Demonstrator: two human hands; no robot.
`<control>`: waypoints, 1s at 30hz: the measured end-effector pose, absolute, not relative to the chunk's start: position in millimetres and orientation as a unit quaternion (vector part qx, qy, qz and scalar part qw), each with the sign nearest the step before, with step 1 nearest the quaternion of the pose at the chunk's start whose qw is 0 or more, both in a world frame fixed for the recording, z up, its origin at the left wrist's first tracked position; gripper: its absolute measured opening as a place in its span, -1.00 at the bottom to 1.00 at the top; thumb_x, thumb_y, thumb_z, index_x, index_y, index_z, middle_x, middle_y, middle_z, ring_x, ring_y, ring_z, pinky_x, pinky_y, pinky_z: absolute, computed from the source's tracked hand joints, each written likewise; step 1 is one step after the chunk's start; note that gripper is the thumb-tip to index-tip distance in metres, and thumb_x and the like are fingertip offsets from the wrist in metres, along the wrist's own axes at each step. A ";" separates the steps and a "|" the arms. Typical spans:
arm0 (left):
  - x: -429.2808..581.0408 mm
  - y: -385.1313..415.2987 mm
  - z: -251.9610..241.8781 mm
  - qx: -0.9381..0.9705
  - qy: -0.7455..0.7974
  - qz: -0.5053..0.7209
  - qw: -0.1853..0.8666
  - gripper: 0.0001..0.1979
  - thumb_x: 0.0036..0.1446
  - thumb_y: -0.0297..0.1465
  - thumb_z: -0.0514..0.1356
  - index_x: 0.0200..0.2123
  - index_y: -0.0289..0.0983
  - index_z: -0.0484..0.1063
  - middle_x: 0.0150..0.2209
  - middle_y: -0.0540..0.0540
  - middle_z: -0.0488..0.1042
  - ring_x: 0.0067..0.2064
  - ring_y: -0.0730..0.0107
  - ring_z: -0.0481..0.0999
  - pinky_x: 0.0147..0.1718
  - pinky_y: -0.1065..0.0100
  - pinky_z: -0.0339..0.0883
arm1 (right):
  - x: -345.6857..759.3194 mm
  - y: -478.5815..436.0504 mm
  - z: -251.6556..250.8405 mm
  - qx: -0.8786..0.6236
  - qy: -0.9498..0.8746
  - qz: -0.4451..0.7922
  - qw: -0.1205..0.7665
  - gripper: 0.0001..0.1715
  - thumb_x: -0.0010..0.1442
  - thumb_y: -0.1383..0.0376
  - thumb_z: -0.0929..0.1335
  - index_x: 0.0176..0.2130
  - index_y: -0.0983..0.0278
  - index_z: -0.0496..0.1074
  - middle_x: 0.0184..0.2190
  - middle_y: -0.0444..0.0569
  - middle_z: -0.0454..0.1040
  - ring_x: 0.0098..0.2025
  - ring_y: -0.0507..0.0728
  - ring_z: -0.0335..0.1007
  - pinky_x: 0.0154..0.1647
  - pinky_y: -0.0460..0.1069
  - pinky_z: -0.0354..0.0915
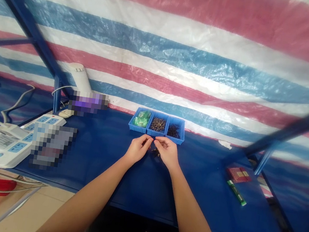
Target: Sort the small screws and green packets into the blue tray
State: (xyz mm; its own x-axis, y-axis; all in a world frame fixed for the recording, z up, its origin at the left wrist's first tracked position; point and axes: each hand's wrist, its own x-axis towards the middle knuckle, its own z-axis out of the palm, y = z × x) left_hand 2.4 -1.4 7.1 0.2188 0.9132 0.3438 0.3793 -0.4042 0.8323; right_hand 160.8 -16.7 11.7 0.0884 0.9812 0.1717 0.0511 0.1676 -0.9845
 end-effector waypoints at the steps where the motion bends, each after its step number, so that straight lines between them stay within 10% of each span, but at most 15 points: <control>1: 2.1 -1.4 7.4 0.718 0.451 0.432 0.307 -0.70 0.30 -0.18 0.05 -0.30 -0.24 0.44 -0.51 0.02 0.46 -0.46 0.43 0.46 -0.39 0.41 0.32 | 160.6 -16.7 11.5 -0.489 -0.529 0.420 0.552 -0.67 0.08 0.13 0.44 -0.19 0.26 0.56 -0.28 0.02 0.61 -0.30 0.16 0.53 -0.24 0.04 0.46; 30: 1.3 -0.4 6.7 0.711 0.463 0.441 0.291 -0.73 0.29 -0.22 0.08 -0.32 -0.26 0.45 -0.55 0.04 0.44 -0.51 0.46 0.42 -0.44 0.44 0.27 | 156.7 -19.5 11.9 -0.483 -0.534 0.420 0.552 -0.66 0.10 0.12 0.43 -0.17 0.26 0.56 -0.28 0.01 0.60 -0.31 0.16 0.52 -0.27 0.03 0.46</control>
